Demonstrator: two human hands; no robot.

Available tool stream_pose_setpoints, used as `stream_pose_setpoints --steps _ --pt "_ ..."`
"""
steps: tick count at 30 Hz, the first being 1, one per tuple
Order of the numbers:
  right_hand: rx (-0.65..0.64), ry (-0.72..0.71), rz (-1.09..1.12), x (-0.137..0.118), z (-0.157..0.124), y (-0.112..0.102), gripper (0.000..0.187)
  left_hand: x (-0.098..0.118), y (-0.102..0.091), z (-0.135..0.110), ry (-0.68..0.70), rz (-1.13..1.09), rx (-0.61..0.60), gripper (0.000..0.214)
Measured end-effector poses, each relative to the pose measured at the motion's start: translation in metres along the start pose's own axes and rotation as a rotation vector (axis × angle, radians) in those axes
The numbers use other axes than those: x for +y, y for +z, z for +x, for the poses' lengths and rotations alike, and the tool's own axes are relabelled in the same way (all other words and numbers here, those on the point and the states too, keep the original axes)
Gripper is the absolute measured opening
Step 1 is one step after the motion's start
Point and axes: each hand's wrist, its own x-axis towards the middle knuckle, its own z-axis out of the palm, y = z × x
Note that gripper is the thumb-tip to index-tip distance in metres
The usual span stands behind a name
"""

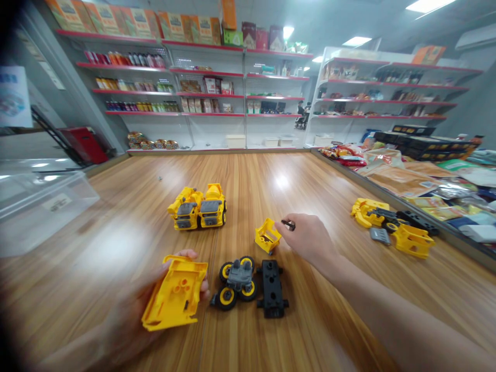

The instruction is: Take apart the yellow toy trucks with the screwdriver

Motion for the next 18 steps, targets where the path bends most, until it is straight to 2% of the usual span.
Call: stream_pose_setpoints --steps 4,5,7,9,11,14,18 --pt "0.146 -0.019 0.004 -0.020 -0.008 -0.017 0.027 0.006 0.012 -0.006 0.074 0.049 0.180 0.023" --pt "0.154 -0.059 0.041 -0.029 -0.014 -0.019 0.025 0.007 0.015 -0.008 0.091 0.071 0.222 0.023" --pt "0.088 -0.256 0.237 -0.047 -0.029 -0.019 0.022 0.008 0.021 -0.013 0.096 0.115 0.273 0.019" --pt "-0.076 -0.476 0.399 -0.066 -0.045 -0.017 0.027 0.008 0.027 -0.017 0.068 0.162 0.272 0.019" --pt "-0.147 -0.602 0.518 -0.082 -0.058 -0.015 0.033 0.007 0.032 -0.020 0.035 0.210 0.240 0.024" --pt "-0.188 -0.634 0.626 -0.095 -0.070 -0.016 0.024 0.004 0.035 -0.021 -0.005 0.246 0.200 0.033" --pt "-0.213 -0.623 0.653 -0.101 -0.073 -0.017 0.019 -0.004 0.030 -0.019 -0.074 0.188 0.150 0.039"
